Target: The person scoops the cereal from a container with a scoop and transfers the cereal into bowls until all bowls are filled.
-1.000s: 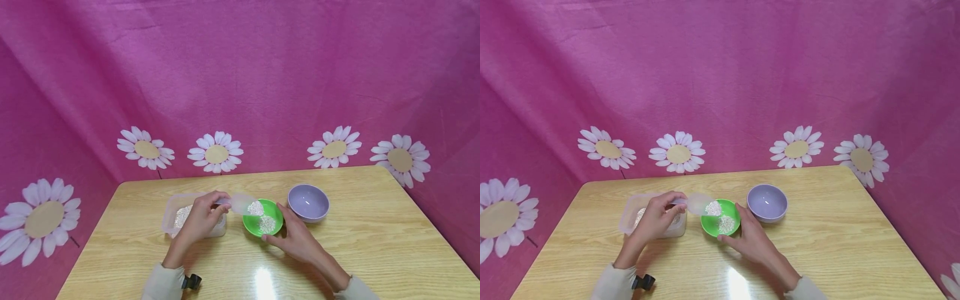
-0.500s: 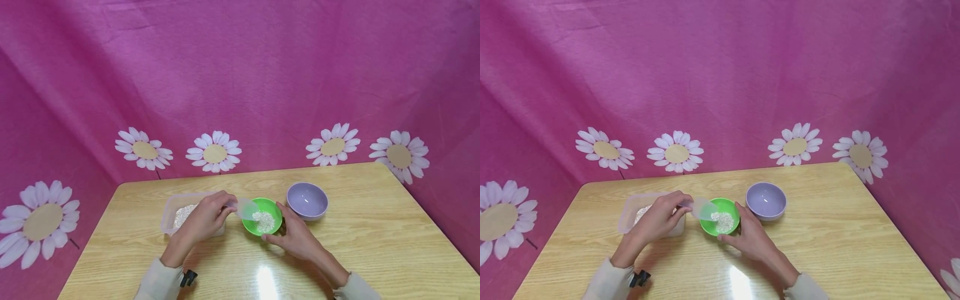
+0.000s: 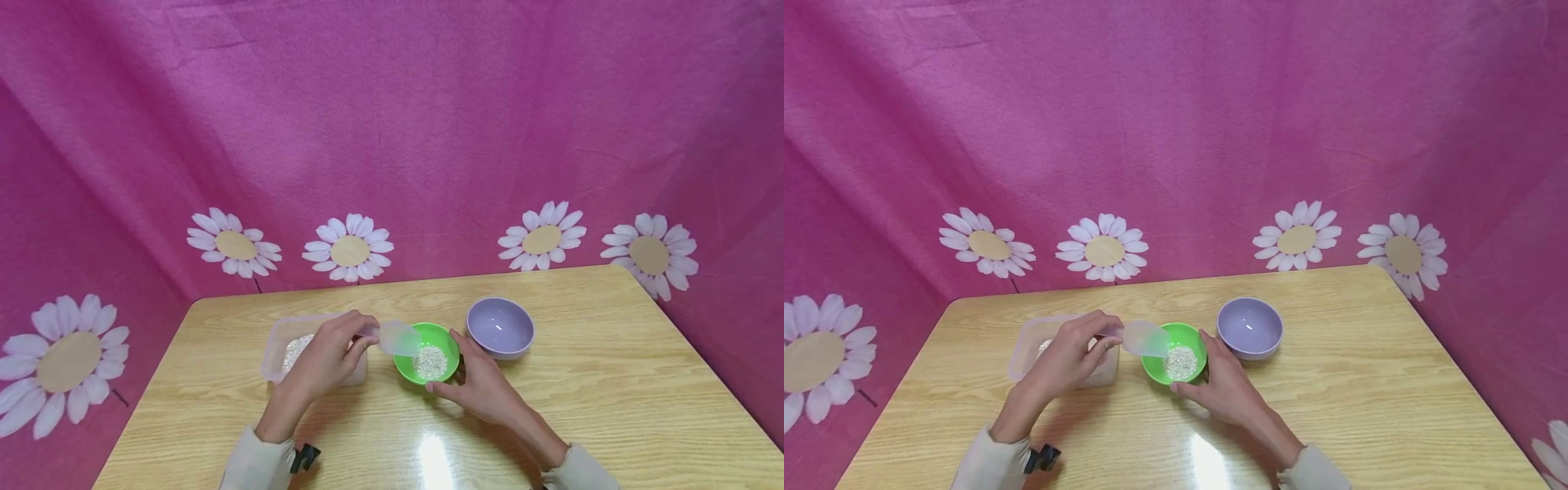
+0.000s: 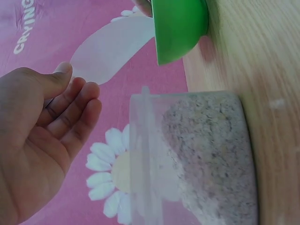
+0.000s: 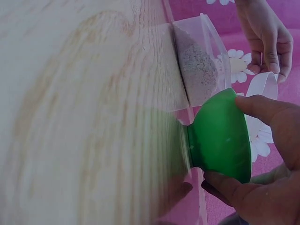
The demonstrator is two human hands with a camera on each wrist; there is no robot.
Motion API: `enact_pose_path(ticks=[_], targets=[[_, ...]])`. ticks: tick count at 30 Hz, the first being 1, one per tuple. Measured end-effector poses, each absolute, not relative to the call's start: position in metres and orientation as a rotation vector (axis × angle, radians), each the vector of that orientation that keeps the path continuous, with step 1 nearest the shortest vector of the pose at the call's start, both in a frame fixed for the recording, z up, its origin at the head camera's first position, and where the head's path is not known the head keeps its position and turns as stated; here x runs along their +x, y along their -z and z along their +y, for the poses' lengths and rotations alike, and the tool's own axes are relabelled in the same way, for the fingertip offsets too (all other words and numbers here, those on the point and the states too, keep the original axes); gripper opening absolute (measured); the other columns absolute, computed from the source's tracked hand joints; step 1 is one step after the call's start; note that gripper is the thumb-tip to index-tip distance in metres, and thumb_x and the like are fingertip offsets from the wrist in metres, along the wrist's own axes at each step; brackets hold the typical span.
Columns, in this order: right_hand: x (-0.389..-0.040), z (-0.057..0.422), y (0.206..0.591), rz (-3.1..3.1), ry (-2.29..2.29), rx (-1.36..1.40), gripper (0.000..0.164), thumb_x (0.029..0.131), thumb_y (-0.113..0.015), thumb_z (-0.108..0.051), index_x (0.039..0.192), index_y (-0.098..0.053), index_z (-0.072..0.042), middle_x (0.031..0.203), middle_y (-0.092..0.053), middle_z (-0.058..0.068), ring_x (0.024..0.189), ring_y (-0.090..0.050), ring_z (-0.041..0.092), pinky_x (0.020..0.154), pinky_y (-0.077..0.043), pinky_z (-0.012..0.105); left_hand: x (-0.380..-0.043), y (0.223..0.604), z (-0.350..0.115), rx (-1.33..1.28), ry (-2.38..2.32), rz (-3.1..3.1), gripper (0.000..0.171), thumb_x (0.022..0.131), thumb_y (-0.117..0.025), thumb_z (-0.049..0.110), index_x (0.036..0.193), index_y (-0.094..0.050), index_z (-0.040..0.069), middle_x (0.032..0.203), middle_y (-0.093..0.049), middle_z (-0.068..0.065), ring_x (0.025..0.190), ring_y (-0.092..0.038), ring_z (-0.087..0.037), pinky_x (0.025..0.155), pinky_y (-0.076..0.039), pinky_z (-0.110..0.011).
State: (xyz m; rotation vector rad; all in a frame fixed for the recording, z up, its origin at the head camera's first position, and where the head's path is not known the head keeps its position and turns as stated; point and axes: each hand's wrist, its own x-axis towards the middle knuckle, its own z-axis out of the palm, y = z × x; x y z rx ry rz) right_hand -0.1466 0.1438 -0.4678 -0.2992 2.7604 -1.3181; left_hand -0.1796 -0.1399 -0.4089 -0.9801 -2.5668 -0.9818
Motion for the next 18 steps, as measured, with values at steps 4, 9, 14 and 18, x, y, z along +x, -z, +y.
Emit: enact_pose_path(ticks=[4,9,14,18], targets=[[-0.146,0.144,0.467,2.775,1.298,-0.296,0.111,0.084,-0.094,-0.037,0.163,-0.031,0.008,0.165,-0.042,0.03,0.153,-0.046,0.043,0.125,-0.038,0.058,-0.177,0.411,-0.149,-0.896,1.04,-2.574,0.017,0.1,-0.076,0.01,0.117,-0.073,0.008,0.101,-0.071,0.001,0.085,-0.063,-0.009,0.074,-0.056,-0.024],[-0.144,0.143,0.462,2.827,1.264,-0.314,0.108,0.085,-0.093,-0.038,0.164,-0.033,0.006,0.168,-0.039,0.028,0.157,-0.038,0.046,0.127,-0.033,0.062,-0.174,0.416,-0.163,-0.809,1.045,-2.529,0.019,0.098,-0.077,0.007,0.117,-0.073,0.008,0.103,-0.074,-0.001,0.093,-0.073,-0.014,0.071,-0.053,-0.024],[-0.141,0.138,0.455,2.913,1.27,-0.361,0.101,0.086,-0.092,-0.033,0.163,-0.037,0.002,0.167,-0.043,0.022,0.155,-0.042,0.044,0.125,-0.037,0.061,-0.172,0.424,-0.179,-0.762,1.044,-2.435,0.021,0.095,-0.078,0.001,0.114,-0.074,0.007,0.098,-0.075,0.001,0.089,-0.074,-0.015,0.061,-0.049,-0.023],[-0.139,0.131,0.448,2.971,1.296,-0.416,0.095,0.087,-0.092,-0.03,0.16,-0.042,0.002,0.164,-0.047,0.021,0.152,-0.047,0.043,0.123,-0.041,0.061,-0.172,0.427,-0.191,-0.696,1.077,-2.394,0.02,0.094,-0.079,-0.001,0.112,-0.075,0.006,0.095,-0.075,0.0,0.084,-0.072,-0.007,0.062,-0.053,-0.022]])
